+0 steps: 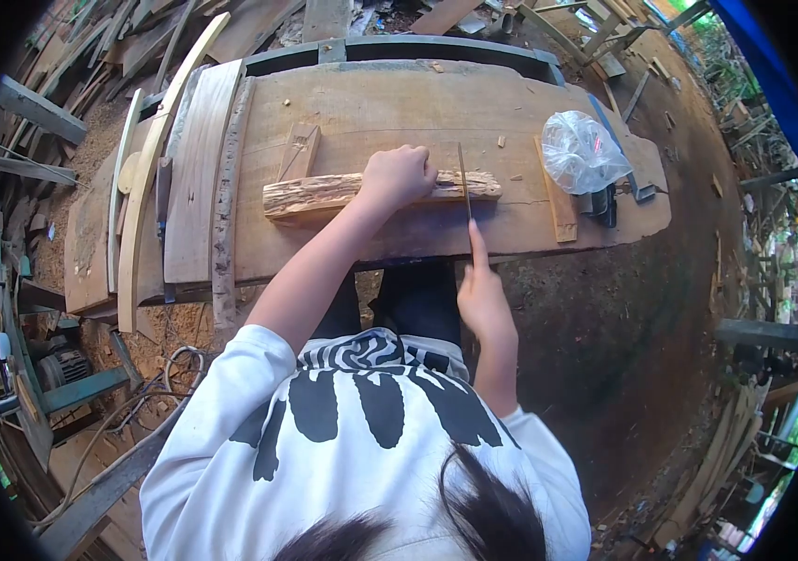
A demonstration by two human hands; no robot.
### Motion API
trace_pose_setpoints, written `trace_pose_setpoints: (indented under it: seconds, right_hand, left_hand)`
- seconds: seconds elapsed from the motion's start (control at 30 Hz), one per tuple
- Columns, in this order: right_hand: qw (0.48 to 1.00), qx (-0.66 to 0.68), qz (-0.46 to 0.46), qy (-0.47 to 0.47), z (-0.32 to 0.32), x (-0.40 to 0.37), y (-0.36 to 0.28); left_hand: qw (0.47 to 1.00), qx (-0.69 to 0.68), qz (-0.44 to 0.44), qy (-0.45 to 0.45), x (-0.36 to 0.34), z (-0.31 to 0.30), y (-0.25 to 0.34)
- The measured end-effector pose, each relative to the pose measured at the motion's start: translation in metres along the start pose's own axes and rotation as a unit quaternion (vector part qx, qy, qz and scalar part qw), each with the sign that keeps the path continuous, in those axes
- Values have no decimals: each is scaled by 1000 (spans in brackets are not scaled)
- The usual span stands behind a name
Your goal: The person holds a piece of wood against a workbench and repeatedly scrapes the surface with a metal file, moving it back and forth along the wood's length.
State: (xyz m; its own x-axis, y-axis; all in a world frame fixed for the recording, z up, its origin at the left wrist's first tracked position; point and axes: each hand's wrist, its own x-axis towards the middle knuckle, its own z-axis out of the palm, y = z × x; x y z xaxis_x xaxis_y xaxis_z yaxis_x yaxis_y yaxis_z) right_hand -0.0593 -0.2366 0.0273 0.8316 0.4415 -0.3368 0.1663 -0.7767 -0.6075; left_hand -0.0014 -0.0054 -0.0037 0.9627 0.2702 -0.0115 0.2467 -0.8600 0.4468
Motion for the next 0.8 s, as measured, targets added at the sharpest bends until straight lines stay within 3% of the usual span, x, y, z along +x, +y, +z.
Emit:
trace_pose_setpoints:
  seconds: [0.17, 0.37, 0.5, 0.57, 0.6, 0.67, 0.8]
  right_hand:
    - [998, 49, 30, -35, -5, -50, 11]
    - [996, 21, 62, -57, -20, 5, -9]
    - [999, 19, -2, -43, -37, 26, 8]
    - [995, -30, -97, 20, -30, 22, 24]
    - [995, -29, -95, 21, -28, 16, 25]
    - [997, 71, 6, -38, -22, 2, 28]
    - [995, 101, 12, 7, -6, -26, 29]
  left_hand:
    - [1000, 8, 15, -4, 2, 2, -1]
    - [999, 45, -13, 28, 21, 1, -17]
    - [999, 19, -28, 28, 29, -1, -26]
    - [999, 23, -26, 31, 24, -2, -23]
    - [999, 30, -12, 20, 21, -1, -22]
    - [999, 36, 3, 6, 16, 0, -20]
    - [999, 27, 26, -8, 11, 2, -20]
